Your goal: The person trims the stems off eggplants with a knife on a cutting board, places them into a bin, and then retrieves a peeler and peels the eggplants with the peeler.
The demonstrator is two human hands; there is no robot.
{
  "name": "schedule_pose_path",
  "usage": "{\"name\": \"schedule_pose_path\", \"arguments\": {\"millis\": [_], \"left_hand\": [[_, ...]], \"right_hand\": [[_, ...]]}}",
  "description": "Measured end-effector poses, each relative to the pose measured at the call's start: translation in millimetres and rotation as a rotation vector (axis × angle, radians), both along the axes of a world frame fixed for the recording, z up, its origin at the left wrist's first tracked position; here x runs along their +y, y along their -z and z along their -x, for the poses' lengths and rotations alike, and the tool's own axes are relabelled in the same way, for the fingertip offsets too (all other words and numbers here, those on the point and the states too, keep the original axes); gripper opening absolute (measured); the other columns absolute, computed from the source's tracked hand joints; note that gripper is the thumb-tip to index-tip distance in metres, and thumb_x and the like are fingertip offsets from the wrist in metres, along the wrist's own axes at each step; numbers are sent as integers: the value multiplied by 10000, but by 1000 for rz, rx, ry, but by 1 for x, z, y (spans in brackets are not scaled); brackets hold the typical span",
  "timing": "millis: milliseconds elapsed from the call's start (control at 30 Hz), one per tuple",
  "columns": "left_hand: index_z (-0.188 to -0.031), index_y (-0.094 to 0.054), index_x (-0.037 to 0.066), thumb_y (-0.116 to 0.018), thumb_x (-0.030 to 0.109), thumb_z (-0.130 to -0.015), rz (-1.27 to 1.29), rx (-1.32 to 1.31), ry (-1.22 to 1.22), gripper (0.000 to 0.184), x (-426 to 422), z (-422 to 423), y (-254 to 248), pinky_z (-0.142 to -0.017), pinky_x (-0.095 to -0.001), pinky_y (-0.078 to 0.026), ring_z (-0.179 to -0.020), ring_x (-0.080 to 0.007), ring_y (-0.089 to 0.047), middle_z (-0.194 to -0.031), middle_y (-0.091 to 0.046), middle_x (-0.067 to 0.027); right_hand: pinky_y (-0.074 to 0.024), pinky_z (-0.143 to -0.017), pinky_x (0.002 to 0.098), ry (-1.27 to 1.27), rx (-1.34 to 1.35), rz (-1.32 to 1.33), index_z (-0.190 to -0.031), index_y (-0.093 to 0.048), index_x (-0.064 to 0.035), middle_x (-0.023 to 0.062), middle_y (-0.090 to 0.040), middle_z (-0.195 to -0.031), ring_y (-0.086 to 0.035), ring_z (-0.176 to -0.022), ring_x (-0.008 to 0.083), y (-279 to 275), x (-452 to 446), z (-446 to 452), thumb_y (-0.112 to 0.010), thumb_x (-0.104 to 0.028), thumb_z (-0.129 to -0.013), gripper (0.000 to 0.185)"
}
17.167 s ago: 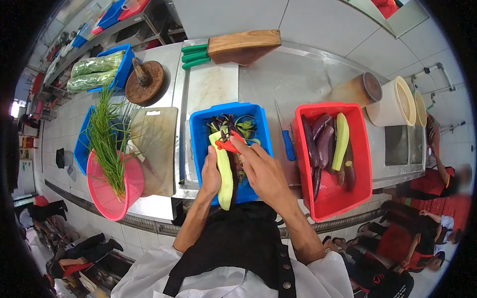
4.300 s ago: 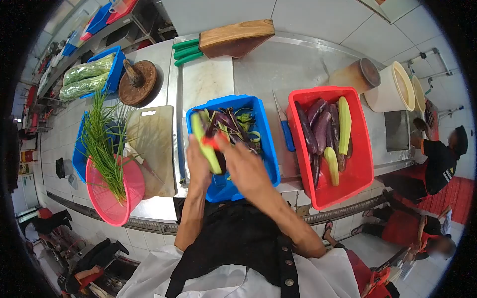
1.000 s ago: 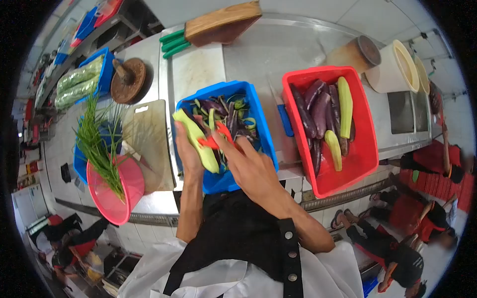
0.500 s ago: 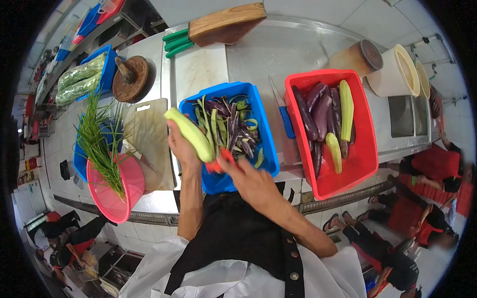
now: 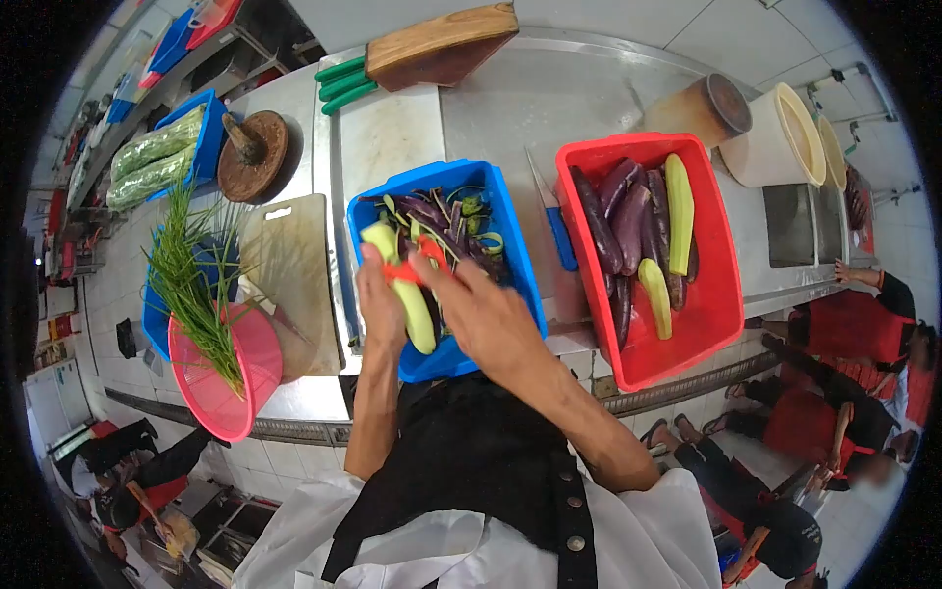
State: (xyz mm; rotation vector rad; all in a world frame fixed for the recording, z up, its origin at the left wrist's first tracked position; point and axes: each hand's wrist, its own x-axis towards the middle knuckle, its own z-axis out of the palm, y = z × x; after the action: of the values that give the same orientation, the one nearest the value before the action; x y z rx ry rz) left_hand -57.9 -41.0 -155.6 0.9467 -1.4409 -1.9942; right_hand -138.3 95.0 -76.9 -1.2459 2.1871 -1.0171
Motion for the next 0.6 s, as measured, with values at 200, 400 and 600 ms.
{"name": "schedule_pose_path", "arguments": {"millis": [200,400,600], "left_hand": [[-1014,-532,15,-266,567,-1029,-185,264,-319,612,-38,9,-5,-629,-322,-482,-660,-197,-555,-804,-555,-92],[-1012,-622,4,-367,358,-1072,-71,133,-77,441,4,9,-12,-653,-233,-452,-737,-68,-554,-878,-642,-23],[-952,-628,17,-413,314,-1066,78,84,85,384,-3,-4,-13,-639,-214,-417,-726,-35,-514,-825,-610,12]], "right_hand": [[-530,-546,480,-342,32,-381,-1454,-423,-201,129,-509,-979,-614,-670,335,28,54,-47,-583,-64,-865,626],[-476,-624,451,91,-5,17,-1414,-482,-170,151,-530,-975,-594,-751,356,-17,-8,3,-530,-33,-918,517],[-481,-614,486,61,-46,54,-1419,-463,-136,171,-523,-929,-591,-724,401,-14,-14,13,-550,-61,-920,513]]}}
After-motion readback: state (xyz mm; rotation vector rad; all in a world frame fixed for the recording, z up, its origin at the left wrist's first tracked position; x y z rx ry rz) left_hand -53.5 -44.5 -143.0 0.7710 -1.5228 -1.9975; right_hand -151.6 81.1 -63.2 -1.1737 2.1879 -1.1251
